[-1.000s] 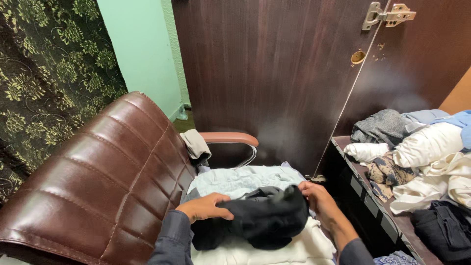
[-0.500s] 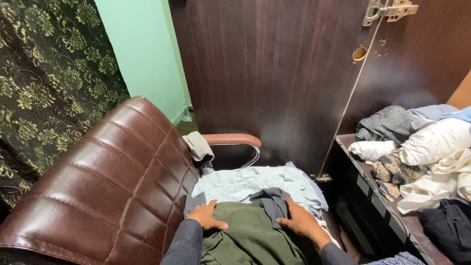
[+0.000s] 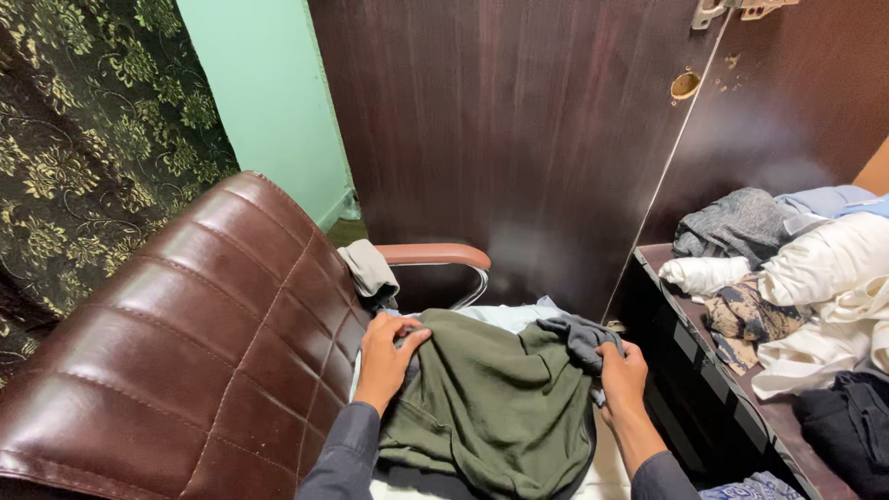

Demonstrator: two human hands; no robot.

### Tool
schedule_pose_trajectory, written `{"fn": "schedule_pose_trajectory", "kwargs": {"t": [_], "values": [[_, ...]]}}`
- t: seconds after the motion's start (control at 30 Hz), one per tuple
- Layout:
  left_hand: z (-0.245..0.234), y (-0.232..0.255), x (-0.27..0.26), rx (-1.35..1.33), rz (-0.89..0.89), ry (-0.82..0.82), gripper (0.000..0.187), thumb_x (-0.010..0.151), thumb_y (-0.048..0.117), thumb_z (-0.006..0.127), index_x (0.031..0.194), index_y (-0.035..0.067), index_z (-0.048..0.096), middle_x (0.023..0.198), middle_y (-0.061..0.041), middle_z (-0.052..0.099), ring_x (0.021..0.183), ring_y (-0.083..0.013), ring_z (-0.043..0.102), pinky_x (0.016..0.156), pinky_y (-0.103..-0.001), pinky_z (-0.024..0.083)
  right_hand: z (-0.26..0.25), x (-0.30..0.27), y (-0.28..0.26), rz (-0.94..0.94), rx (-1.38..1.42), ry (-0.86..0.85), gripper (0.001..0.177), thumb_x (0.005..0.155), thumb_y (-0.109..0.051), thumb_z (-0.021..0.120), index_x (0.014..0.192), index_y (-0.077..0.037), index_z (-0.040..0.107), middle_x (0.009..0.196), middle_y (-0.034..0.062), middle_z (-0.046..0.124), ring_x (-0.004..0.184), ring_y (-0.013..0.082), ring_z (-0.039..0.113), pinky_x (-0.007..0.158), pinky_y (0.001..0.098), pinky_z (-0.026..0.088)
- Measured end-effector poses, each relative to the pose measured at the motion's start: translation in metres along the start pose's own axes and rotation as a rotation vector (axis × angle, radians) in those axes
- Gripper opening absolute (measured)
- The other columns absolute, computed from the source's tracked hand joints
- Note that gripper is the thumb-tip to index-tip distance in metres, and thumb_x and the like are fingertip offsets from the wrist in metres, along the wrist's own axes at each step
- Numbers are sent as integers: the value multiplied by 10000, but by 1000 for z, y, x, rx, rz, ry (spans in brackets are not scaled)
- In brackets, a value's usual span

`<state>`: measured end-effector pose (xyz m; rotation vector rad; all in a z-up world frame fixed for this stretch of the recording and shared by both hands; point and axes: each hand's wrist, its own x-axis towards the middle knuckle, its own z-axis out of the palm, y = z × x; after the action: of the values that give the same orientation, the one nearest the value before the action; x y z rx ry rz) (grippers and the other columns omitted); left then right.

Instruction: The person picks up a white shirt and a dark shirt from a pile on a chair and a shelf, folding and rolling them by hand.

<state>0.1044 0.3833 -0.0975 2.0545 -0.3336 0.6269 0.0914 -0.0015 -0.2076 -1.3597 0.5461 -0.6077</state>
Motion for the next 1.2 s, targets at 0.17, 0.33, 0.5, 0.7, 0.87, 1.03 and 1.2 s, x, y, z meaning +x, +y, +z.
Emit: {"fn": "schedule_pose_trajectory", "kwargs": {"t": [0.17,0.33,0.5,0.7,0.87,1.03,1.2], "values": [[-8,-7,5,-20,-30,129,157,808,60,706,965,60,719,927,-100,620,888,-271,646,814,-388,510,-10,-7,-13,53,-616,72,491,815,-345,713,1219,-66,693,1131,225,726,1047,366,682,925,444,515],[-21,-56,-5,256,-17,307,279,803,-35,556,984,90,728,1070,-147,590,1079,-328,593,955,-418,479,-3,-33,-54,202,-1141,-249,623,767,-489,754,1327,-235,654,1324,185,661,1221,401,621,1026,495,500],[-27,-53,-13,756,-262,67,289,841,287,712,1056,94,733,1100,-130,657,1114,-347,560,941,-484,438,22,-74,-52,-531,-1376,-446,809,759,-567,742,1442,-180,547,1527,134,451,1340,307,413,975,638,354],[-7,-48,-13,346,67,-233,509,842,227,655,1337,113,627,1418,-158,602,1376,-408,451,1096,-480,368,41,-93,-31,-421,-1129,-928,390,845,-245,685,1231,-193,673,1185,45,713,1173,235,620,951,423,475],[7,-44,-21,279,17,-592,757,836,185,655,1553,211,414,1448,-255,463,1359,-424,416,1148,-476,294,44,-97,-56,-331,-1053,-1099,132,800,-205,718,873,-102,755,862,89,754,788,261,715,781,355,539],[14,-34,-16,444,-57,-908,678,782,162,611,1441,320,569,1342,-140,619,1301,-355,520,1136,-421,384,48,-109,-57,-372,-1116,-1360,129,810,-192,709,819,-65,733,766,107,724,752,277,675,775,361,508],[9,-9,-3,634,-251,-1199,319,769,246,766,1087,228,796,1136,-86,756,1127,-272,669,1079,-470,362,51,-116,-57,-223,-1104,-1490,164,847,-150,614,904,-46,727,809,114,720,771,293,693,759,389,544]]}}
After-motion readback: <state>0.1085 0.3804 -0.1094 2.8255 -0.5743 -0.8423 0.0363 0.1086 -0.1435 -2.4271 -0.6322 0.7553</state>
